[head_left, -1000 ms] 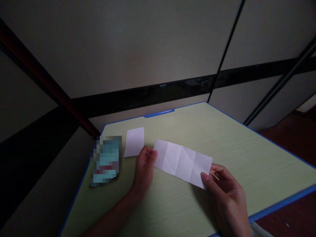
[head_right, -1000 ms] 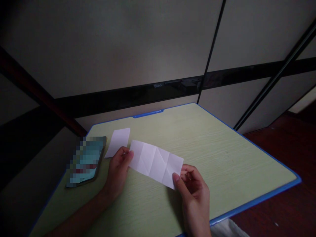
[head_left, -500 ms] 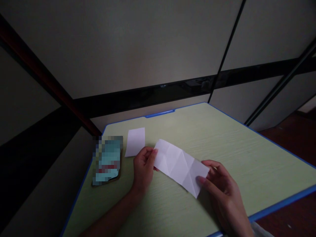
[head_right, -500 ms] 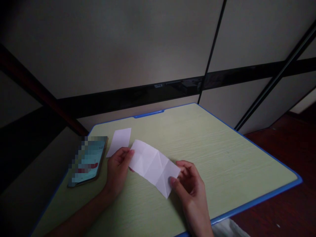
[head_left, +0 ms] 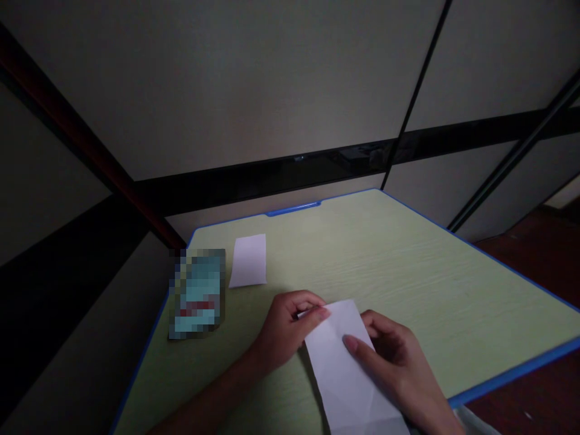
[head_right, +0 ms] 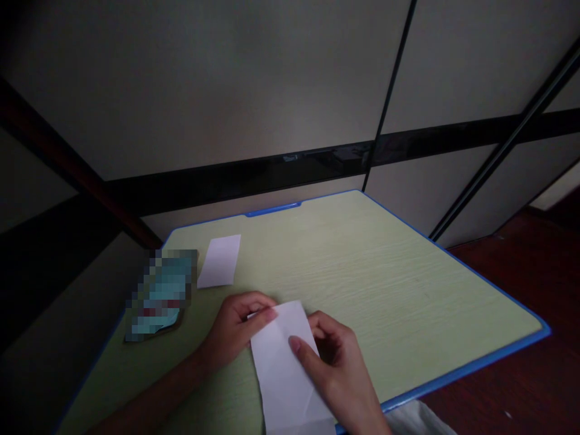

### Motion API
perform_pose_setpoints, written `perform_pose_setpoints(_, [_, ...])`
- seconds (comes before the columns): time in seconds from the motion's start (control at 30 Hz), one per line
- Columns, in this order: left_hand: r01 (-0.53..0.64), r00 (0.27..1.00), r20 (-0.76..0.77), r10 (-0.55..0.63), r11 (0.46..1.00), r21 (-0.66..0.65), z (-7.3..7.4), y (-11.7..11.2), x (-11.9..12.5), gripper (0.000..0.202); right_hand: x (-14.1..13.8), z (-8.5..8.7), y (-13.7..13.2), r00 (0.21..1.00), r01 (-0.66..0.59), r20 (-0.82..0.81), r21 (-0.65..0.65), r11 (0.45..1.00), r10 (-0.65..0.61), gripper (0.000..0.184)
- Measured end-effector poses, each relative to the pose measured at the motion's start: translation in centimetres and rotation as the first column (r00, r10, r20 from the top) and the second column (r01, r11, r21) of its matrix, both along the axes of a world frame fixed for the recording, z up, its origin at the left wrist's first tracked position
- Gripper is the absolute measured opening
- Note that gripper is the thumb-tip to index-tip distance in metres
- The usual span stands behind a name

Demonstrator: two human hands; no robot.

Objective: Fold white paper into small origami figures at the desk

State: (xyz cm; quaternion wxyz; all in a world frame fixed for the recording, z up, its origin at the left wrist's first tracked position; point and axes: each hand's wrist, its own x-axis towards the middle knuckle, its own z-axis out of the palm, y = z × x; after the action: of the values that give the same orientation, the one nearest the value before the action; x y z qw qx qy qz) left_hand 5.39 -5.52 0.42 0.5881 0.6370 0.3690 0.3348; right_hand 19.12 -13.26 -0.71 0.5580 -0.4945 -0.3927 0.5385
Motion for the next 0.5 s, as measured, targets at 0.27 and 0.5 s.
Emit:
perform_pose_setpoints(0.27, [0.002,0.99,0.142,0.01,0.997,-0.081,-0.7,-1.1,0.4,0.012,0.2,-1.1,-0.1,0.94,0.289,-0.175,-0.052,0.956,-0.293,0.021])
perform_pose_setpoints(0.5, [-0.104,0.985,0.14,0.097,0.993,0.047,-0.6,-1.2,0.6,0.006,0.2,-1.0,-0.1,0.964,0.213,-0.162,-0.014,0.977,-0.212,0.017])
